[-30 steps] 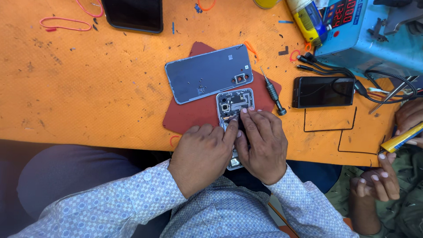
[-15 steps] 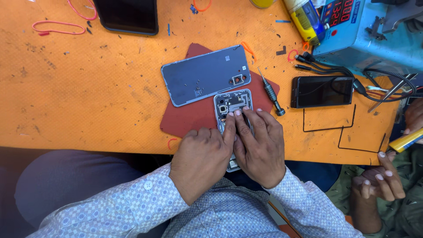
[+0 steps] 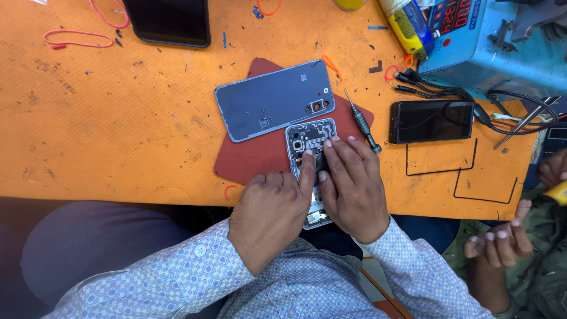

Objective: The person reassembles a smartphone by placing the battery into the chassis and securing it with screws using a screwdriver. They then attach the back cover, wrap an orange rubber band around the device to hold it in place, and wrap the phone in bubble wrap.

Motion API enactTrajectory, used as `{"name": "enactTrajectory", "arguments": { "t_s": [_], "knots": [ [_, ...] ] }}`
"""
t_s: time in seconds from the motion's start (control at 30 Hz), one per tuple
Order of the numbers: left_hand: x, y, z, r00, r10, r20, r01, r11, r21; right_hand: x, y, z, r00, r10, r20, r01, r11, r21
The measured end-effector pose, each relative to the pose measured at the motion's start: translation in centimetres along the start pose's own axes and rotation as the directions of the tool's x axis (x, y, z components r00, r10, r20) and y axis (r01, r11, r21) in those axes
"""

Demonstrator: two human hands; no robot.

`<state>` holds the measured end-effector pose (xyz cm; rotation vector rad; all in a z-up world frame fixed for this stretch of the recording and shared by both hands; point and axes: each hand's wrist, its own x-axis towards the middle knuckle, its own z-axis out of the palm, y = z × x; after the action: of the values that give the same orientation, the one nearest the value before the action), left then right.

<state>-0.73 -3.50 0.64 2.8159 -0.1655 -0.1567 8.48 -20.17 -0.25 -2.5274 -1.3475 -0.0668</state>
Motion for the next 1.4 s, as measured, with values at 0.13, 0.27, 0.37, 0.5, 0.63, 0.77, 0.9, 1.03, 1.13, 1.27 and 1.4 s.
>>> {"name": "enactTrajectory", "arguments": {
  "t_s": [0.13,0.27,0.37,0.5,0.63,0.77,0.9,1.03,1.13,1.27,1.4],
  "knots": [
    [-0.1,0.2,-0.2,0.959,0.000,-0.282,0.013,0.999,0.041,0.6,-0.2,-0.5,0.999,-0.034,0.008,0.034,0.997,-0.068],
    [0.6,0.4,-0.6,0.943,-0.005,-0.334,0.002,1.000,-0.010,0.9,0.3,-1.0,0.998,-0.051,-0.025,0.050,0.999,-0.019],
    [0.5,0.4,0.0,0.947,0.008,-0.320,-0.007,1.000,0.004,0.3,1.4,-0.5,0.995,0.003,-0.104,0.003,0.999,0.051],
    [0.3,0.2,0.1,0.948,0.026,-0.318,-0.015,0.999,0.036,0.3,2.5,-1.1,0.938,0.253,-0.236,-0.261,0.965,-0.002],
    [0.5,0.3,-0.1,0.948,0.084,-0.306,-0.044,0.990,0.135,1.3,3.1,-1.3,0.964,0.240,-0.113,-0.256,0.952,-0.167],
    [0.4,0.4,0.3,0.950,0.116,-0.290,-0.069,0.983,0.167,0.7,3.2,-1.5,0.950,0.261,-0.170,-0.274,0.960,-0.058],
    [1.1,0.4,0.4,0.927,0.100,-0.362,-0.047,0.987,0.154,-0.2,3.0,-4.8,0.926,0.307,-0.219,-0.311,0.950,0.017],
    [1.1,0.4,0.5,0.947,0.128,-0.296,-0.062,0.973,0.222,-0.1,3.0,-8.0,0.974,0.182,-0.135,-0.193,0.978,-0.072],
    [1.0,0.3,0.4,0.945,0.129,-0.301,-0.064,0.974,0.218,1.2,3.7,-7.1,0.984,0.120,-0.134,-0.123,0.992,-0.014],
    [1.1,0.5,0.4,0.961,0.128,-0.245,-0.080,0.977,0.198,1.9,4.9,-4.0,0.959,0.148,-0.242,-0.144,0.989,0.033],
    [1.3,0.7,1.2,0.949,0.091,-0.302,-0.065,0.993,0.095,1.3,5.4,-2.3,0.914,0.367,-0.170,-0.245,0.837,0.490]
  ]
}}
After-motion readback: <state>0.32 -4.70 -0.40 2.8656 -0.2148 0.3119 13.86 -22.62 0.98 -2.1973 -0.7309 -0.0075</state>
